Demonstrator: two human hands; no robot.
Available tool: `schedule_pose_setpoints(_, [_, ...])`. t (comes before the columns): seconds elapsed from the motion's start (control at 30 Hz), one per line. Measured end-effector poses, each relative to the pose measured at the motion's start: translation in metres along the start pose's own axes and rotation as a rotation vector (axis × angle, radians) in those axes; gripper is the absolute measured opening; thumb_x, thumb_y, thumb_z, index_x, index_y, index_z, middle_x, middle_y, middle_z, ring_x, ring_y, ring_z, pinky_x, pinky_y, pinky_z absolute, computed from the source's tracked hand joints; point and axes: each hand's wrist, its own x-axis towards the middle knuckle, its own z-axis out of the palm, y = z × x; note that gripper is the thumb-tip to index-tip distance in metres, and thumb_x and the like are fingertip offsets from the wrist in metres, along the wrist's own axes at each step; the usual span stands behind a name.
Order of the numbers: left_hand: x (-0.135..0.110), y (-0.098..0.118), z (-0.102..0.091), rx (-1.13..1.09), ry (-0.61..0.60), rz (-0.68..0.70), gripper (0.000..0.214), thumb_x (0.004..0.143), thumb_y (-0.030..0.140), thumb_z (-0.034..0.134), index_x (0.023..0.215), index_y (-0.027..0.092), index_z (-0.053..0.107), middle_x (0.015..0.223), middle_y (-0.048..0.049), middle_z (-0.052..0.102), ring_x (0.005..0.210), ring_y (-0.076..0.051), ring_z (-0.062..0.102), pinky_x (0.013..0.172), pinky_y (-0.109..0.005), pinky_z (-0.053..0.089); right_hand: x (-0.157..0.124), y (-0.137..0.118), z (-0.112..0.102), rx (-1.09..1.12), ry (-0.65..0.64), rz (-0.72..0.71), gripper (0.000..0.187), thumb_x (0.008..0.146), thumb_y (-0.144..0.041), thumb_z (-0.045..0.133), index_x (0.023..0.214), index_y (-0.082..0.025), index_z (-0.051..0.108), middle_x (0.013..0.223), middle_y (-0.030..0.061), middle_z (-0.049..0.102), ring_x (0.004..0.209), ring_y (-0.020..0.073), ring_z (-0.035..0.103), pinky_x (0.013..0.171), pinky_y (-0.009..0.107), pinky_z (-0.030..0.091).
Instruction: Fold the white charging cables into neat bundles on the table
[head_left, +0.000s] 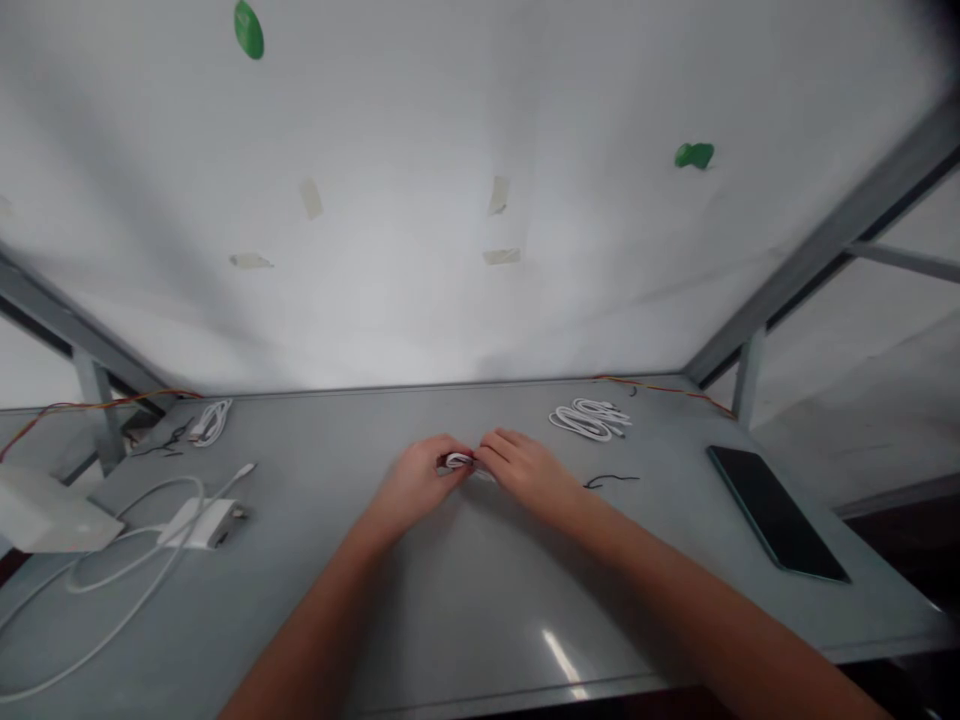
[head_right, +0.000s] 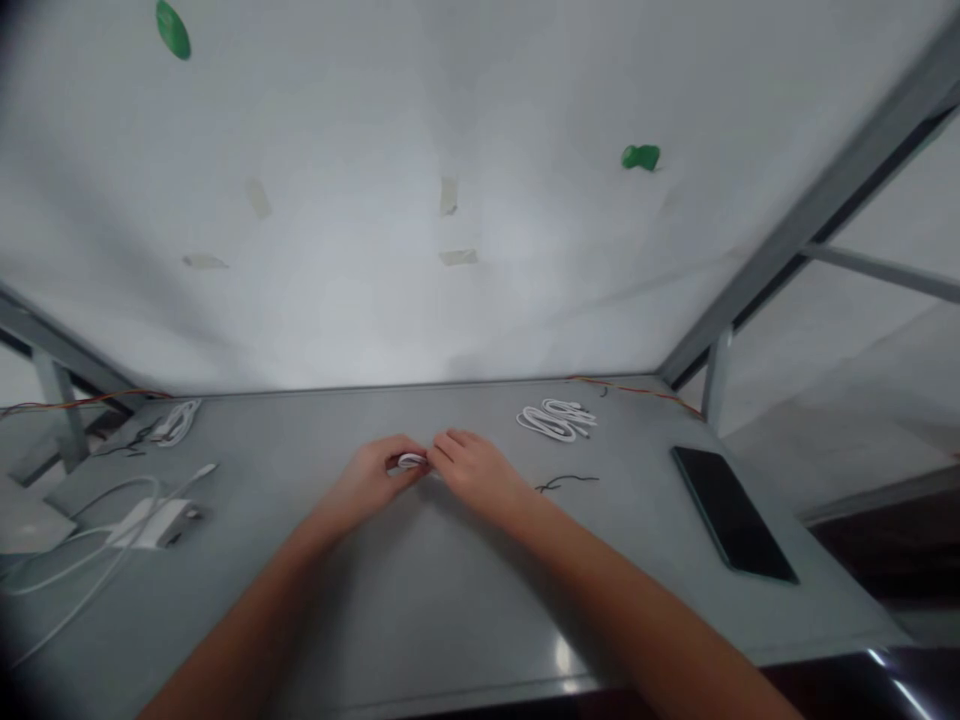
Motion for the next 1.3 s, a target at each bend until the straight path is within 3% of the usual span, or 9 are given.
schedule_pose_setpoints(0.23, [0.0, -0.003, 0.003, 0.099, -0.041, 0.047, 0.011, 0.088, 0.019, 0.065, 0.089, 0.02, 0.075, 0.091, -0.0043, 0.076, 0.083, -0.019, 0.068, 0.077, -0.029, 0.052, 0.005, -0.012, -0.006, 0.051, -0.185, -0.006, 0.016, 0.092, -0.007, 0.056, 0.095, -0.015, 0.069, 0.094, 0.0119, 0.069, 0.086, 0.0226, 0.058, 0.077, 0.034, 0.044])
schedule_pose_setpoints(0.4, [-0.002, -0.011, 0.015, 0.216, 0.105, 0.249, 0.021, 0.096, 0.014, 0.057, 0.109, 0.022, 0.072, 0.106, -0.0046, 0.072, 0.097, -0.018, 0.069, 0.09, -0.03, 0.054, 0.024, -0.014, -0.004, 0.727, -0.093, 0.864, 0.016, 0.084, -0.013, 0.059, 0.07, -0.02, 0.054, 0.065, -0.0011, 0.053, 0.06, 0.0137, 0.046, 0.058, 0.026, 0.035])
schedule_pose_setpoints(0.5, [-0.004, -0.016, 0.022, 0.299, 0.209, 0.357, 0.029, 0.097, 0.01, 0.052, 0.119, 0.022, 0.066, 0.114, -0.0065, 0.069, 0.106, -0.018, 0.067, 0.097, -0.032, 0.053, 0.034, -0.005, 0.003, 1.226, -0.182, 1.089, 0.029, 0.081, -0.022, 0.062, 0.062, -0.024, 0.04, 0.051, -0.0098, 0.03, 0.045, 0.01, 0.027, 0.046, 0.025, 0.027])
schedule_pose_setpoints(0.6, [-0.002, -0.021, 0.026, 0.381, 0.278, 0.261, 0.024, 0.096, 0.009, 0.053, 0.113, 0.021, 0.065, 0.111, -0.0072, 0.068, 0.102, -0.019, 0.068, 0.093, -0.033, 0.054, 0.032, 0.0, 0.017, 1.295, -0.082, 1.044, 0.025, 0.085, -0.031, 0.061, 0.066, -0.024, 0.046, 0.052, -0.0086, 0.035, 0.045, 0.0108, 0.034, 0.046, 0.024, 0.032])
schedule_pose_setpoints(0.73, [0.008, -0.026, 0.028, 0.529, 0.356, -0.099, 0.011, 0.096, 0.016, 0.056, 0.103, 0.018, 0.064, 0.104, -0.0095, 0.067, 0.093, -0.022, 0.068, 0.084, -0.035, 0.053, 0.015, -0.002, 0.039, 0.564, 0.114, 0.748, 0.019, 0.094, -0.026, 0.051, 0.094, -0.017, 0.068, 0.095, 0.0104, 0.071, 0.092, 0.0223, 0.065, 0.086, 0.035, 0.052])
schedule_pose_setpoints(0.87, [0.02, -0.033, 0.032, 0.511, 0.418, -0.288, 0.012, 0.095, 0.024, 0.061, 0.104, 0.016, 0.062, 0.102, -0.0117, 0.07, 0.096, -0.025, 0.067, 0.085, -0.036, 0.051, 0.003, 0.001, 0.055, 0.137, -0.048, 0.534, 0.045, 0.101, -0.023, 0.041, 0.141, -0.01, 0.059, 0.152, 0.0181, 0.055, 0.143, 0.0317, 0.045, 0.122, 0.048, 0.029])
schedule_pose_setpoints(0.97, [0.021, -0.04, 0.031, 0.385, 0.401, -0.25, 0.023, 0.094, 0.034, 0.066, 0.107, 0.015, 0.065, 0.104, -0.0118, 0.072, 0.096, -0.024, 0.068, 0.086, -0.034, 0.051, 0.001, 0.006, 0.058, 0.053, -0.15, 0.567, 0.054, 0.105, -0.028, 0.035, 0.155, -0.011, 0.047, 0.165, 0.0141, 0.041, 0.153, 0.0331, 0.033, 0.127, 0.051, 0.021])
schedule_pose_setpoints(1.07, [0.018, -0.053, 0.022, 0.328, 0.334, -0.12, 0.029, 0.103, 0.037, 0.05, 0.107, 0.017, 0.07, 0.103, -0.0096, 0.073, 0.095, -0.021, 0.068, 0.088, -0.034, 0.053, 0.001, 0.008, 0.056, 0.034, -0.194, 0.598, 0.056, 0.106, -0.033, 0.035, 0.159, -0.016, 0.043, 0.169, 0.0101, 0.034, 0.156, 0.0336, 0.03, 0.127, 0.054, 0.019])
schedule_pose_setpoints(1.3, [0.012, -0.088, 0.012, 0.81, 0.351, -0.093, 0.047, 0.1, 0.022, 0.042, 0.141, 0.01, 0.061, 0.151, -0.0168, 0.057, 0.142, -0.033, 0.049, 0.12, -0.05, 0.036, 0.001, 0.008, 0.052, 0.052, -0.207, 0.627, 0.057, 0.106, -0.036, 0.036, 0.16, -0.019, 0.042, 0.17, 0.0092, 0.03, 0.158, 0.0329, 0.025, 0.128, 0.055, 0.014])
